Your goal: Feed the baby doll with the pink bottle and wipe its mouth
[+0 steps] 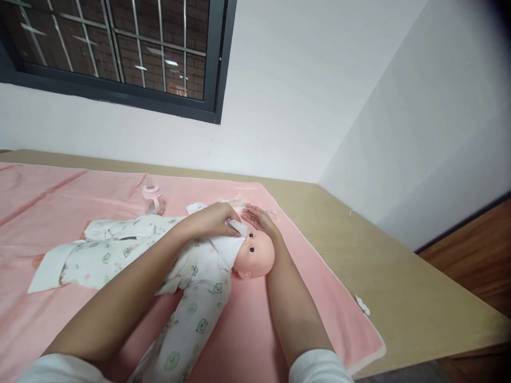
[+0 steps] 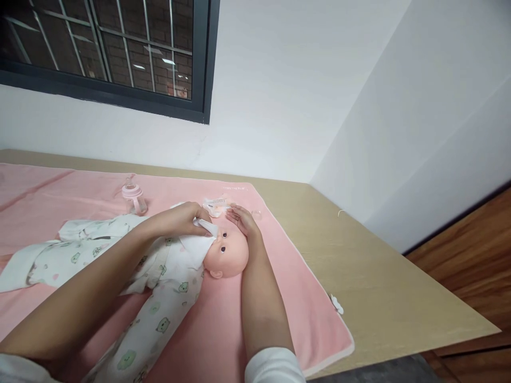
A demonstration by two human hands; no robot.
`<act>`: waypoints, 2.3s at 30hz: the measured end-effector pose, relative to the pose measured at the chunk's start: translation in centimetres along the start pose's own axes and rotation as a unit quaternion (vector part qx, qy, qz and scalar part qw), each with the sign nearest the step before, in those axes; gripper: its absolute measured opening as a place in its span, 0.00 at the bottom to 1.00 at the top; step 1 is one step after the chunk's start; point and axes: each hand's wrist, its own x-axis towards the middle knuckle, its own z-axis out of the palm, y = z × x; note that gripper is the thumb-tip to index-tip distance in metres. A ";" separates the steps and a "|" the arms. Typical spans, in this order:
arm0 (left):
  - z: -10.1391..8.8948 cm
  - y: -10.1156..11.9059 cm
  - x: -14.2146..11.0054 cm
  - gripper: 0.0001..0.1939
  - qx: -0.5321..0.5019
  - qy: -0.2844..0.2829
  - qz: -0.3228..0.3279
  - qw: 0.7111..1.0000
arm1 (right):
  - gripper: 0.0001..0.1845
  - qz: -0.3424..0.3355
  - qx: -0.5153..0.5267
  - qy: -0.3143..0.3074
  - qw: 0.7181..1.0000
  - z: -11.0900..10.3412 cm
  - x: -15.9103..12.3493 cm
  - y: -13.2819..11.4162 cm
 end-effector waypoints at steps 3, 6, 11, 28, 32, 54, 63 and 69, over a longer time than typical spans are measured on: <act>0.0 -0.3 0.1 0.13 0.004 0.005 -0.003 1.000 | 0.08 -0.004 0.001 -0.005 1.000 0.0 -0.1 0.0; 0.3 -0.4 0.3 0.12 0.012 0.017 -0.010 1.000 | 0.08 -0.005 0.002 -0.007 1.000 0.0 -0.2 -0.1; 0.2 -0.6 0.4 0.07 0.018 0.042 -0.019 0.999 | 0.08 -0.001 0.002 -0.005 1.000 0.0 -0.2 -0.1; -0.3 1.8 -1.0 0.12 0.046 -0.083 -0.064 0.993 | 0.07 -0.003 -0.007 -0.004 1.000 -0.1 0.1 0.0; 0.2 2.1 -0.8 0.13 0.067 -0.070 -0.072 0.993 | 0.07 -0.006 -0.007 -0.003 1.000 -0.2 0.2 0.1; 0.1 0.5 -0.1 0.15 0.120 0.019 -0.031 0.992 | 0.06 0.001 -0.011 0.002 1.000 0.4 -0.3 -0.3; 0.3 0.8 -0.1 0.12 0.103 0.035 -0.006 0.994 | 0.07 0.000 -0.015 0.006 1.000 0.5 -0.3 -0.2; 0.7 0.2 0.2 0.12 0.063 0.073 0.023 0.995 | 0.07 0.008 -0.017 0.010 1.000 0.8 -0.6 -0.6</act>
